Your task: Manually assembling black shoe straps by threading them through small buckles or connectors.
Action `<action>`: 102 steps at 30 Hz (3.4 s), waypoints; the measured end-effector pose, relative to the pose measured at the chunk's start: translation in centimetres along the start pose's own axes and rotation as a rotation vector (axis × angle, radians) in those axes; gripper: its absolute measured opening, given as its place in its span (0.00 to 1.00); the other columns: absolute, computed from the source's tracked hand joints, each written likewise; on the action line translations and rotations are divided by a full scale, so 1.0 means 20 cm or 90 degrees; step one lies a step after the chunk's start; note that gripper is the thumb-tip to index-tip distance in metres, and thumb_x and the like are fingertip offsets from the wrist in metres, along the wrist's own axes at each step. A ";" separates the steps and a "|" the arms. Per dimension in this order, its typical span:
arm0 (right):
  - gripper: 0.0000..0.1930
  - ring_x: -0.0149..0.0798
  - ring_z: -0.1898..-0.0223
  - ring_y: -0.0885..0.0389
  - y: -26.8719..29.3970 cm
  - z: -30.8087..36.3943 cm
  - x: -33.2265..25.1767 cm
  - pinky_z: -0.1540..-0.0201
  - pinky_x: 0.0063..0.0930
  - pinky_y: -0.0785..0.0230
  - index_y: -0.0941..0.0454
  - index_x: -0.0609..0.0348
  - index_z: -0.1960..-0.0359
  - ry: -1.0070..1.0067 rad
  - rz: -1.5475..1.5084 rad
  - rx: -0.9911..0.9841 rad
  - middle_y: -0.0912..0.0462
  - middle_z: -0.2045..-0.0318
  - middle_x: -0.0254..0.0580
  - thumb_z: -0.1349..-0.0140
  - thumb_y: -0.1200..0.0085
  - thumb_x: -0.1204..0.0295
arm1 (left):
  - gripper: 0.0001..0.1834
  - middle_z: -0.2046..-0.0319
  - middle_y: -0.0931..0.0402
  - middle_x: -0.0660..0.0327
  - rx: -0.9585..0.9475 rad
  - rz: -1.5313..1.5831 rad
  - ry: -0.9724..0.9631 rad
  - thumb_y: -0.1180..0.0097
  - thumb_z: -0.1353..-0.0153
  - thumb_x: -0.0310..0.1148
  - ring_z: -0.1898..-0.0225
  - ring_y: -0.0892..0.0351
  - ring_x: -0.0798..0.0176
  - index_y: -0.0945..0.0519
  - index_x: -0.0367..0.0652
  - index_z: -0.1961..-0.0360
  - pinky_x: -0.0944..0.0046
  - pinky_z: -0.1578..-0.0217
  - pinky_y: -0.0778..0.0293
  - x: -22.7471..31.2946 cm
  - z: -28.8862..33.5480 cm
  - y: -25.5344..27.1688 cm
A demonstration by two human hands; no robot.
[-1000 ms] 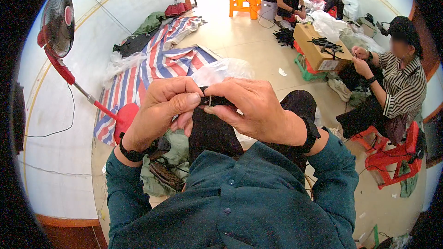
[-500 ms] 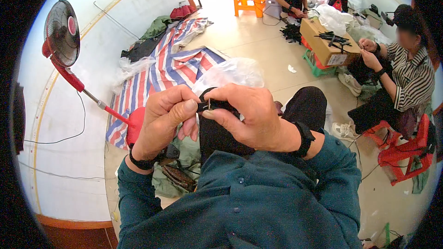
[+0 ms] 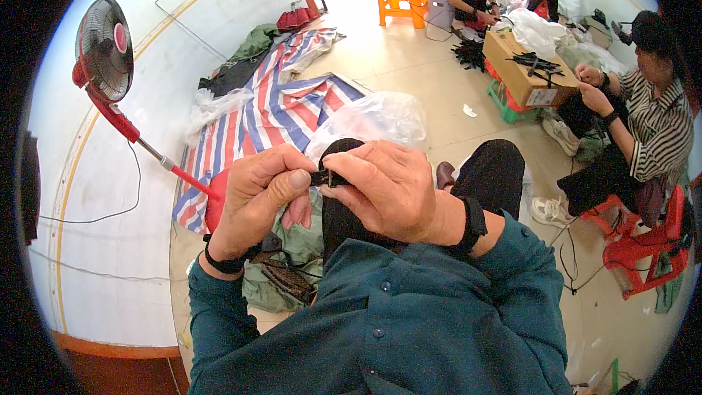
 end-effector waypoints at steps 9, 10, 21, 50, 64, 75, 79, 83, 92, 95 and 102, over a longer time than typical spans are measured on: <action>0.20 0.39 0.79 0.25 -0.01 -0.01 0.02 0.79 0.25 0.34 0.28 0.66 0.61 0.036 -0.009 -0.013 0.23 0.74 0.45 0.59 0.37 0.77 | 0.11 0.82 0.26 0.60 -0.037 0.129 0.078 0.56 0.36 0.33 0.84 0.29 0.73 0.29 0.35 0.67 0.77 0.83 0.34 -0.03 0.01 0.03; 0.20 0.39 0.79 0.25 -0.02 -0.01 0.01 0.80 0.26 0.34 0.28 0.66 0.61 0.040 -0.007 -0.019 0.23 0.74 0.45 0.59 0.37 0.77 | 0.10 0.82 0.26 0.60 -0.033 0.126 0.074 0.56 0.36 0.33 0.84 0.29 0.73 0.29 0.35 0.67 0.77 0.83 0.34 -0.03 0.01 0.03; 0.21 0.40 0.76 0.23 -0.01 -0.06 -0.03 0.77 0.27 0.32 0.28 0.66 0.62 0.078 0.035 -0.049 0.24 0.75 0.43 0.63 0.37 0.79 | 0.08 0.82 0.26 0.60 0.025 -0.019 0.002 0.52 0.38 0.30 0.83 0.29 0.73 0.28 0.34 0.67 0.76 0.82 0.34 0.05 0.03 0.04; 0.14 0.42 0.76 0.23 -0.08 0.01 0.00 0.75 0.27 0.32 0.26 0.63 0.65 -0.154 -0.144 -0.072 0.23 0.75 0.46 0.56 0.38 0.76 | 0.05 0.89 0.31 0.66 -0.058 0.071 0.174 0.52 0.41 0.25 0.89 0.33 0.78 0.29 0.35 0.72 0.79 0.89 0.39 -0.02 0.06 0.02; 0.12 0.41 0.75 0.23 -0.12 -0.01 0.02 0.73 0.29 0.31 0.26 0.63 0.66 -0.094 -0.122 -0.236 0.23 0.76 0.46 0.54 0.41 0.76 | 0.03 0.89 0.34 0.68 0.024 -0.115 0.091 0.51 0.46 0.23 0.87 0.35 0.79 0.28 0.36 0.76 0.76 0.86 0.40 -0.10 0.05 0.03; 0.05 0.29 0.78 0.23 -0.16 0.09 0.15 0.78 0.17 0.35 0.25 0.63 0.69 -0.478 -0.376 -0.364 0.21 0.76 0.38 0.49 0.44 0.79 | 0.03 0.90 0.34 0.68 0.037 -0.081 0.075 0.51 0.47 0.22 0.88 0.38 0.79 0.27 0.37 0.76 0.75 0.87 0.42 -0.18 0.06 -0.02; 0.05 0.34 0.77 0.23 -0.14 0.08 0.14 0.76 0.22 0.34 0.25 0.62 0.70 -0.267 -0.255 -0.265 0.23 0.78 0.40 0.49 0.44 0.79 | 0.05 0.89 0.33 0.67 0.015 0.003 0.134 0.54 0.44 0.23 0.89 0.35 0.77 0.28 0.37 0.75 0.76 0.88 0.41 -0.17 0.05 -0.04; 0.07 0.42 0.78 0.24 -0.12 0.08 0.12 0.76 0.26 0.34 0.27 0.62 0.70 -0.175 -0.186 -0.266 0.24 0.78 0.42 0.49 0.43 0.78 | 0.06 0.88 0.30 0.64 -0.027 0.061 0.163 0.58 0.42 0.24 0.88 0.30 0.75 0.29 0.35 0.73 0.75 0.88 0.37 -0.22 0.04 -0.05; 0.08 0.47 0.75 0.24 -0.15 0.12 0.20 0.74 0.31 0.34 0.31 0.60 0.70 -0.276 -0.182 -0.257 0.25 0.78 0.46 0.49 0.44 0.74 | 0.09 0.83 0.26 0.59 -0.037 0.019 0.138 0.62 0.39 0.26 0.85 0.26 0.71 0.29 0.33 0.70 0.75 0.83 0.32 -0.21 0.00 -0.06; 0.08 0.44 0.75 0.23 -0.13 0.15 0.23 0.73 0.28 0.33 0.29 0.61 0.68 -0.273 -0.192 -0.210 0.24 0.77 0.46 0.48 0.44 0.75 | 0.09 0.83 0.26 0.59 -0.041 -0.001 0.132 0.61 0.39 0.26 0.84 0.26 0.72 0.29 0.33 0.69 0.75 0.83 0.32 -0.21 -0.03 -0.05; 0.08 0.29 0.74 0.23 -0.10 0.17 0.27 0.69 0.21 0.30 0.27 0.63 0.64 -0.443 -0.338 -0.196 0.22 0.76 0.39 0.44 0.46 0.76 | 0.08 0.75 0.23 0.58 -0.025 0.110 0.135 0.55 0.43 0.23 0.76 0.24 0.71 0.28 0.32 0.63 0.74 0.73 0.27 -0.19 -0.02 -0.04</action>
Point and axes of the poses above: each hand's wrist, its own z-axis away from the middle knuckle, its own y-axis out of the back of the hand, x = y × z, the point moved 6 cm from there along -z, towards the middle knuckle
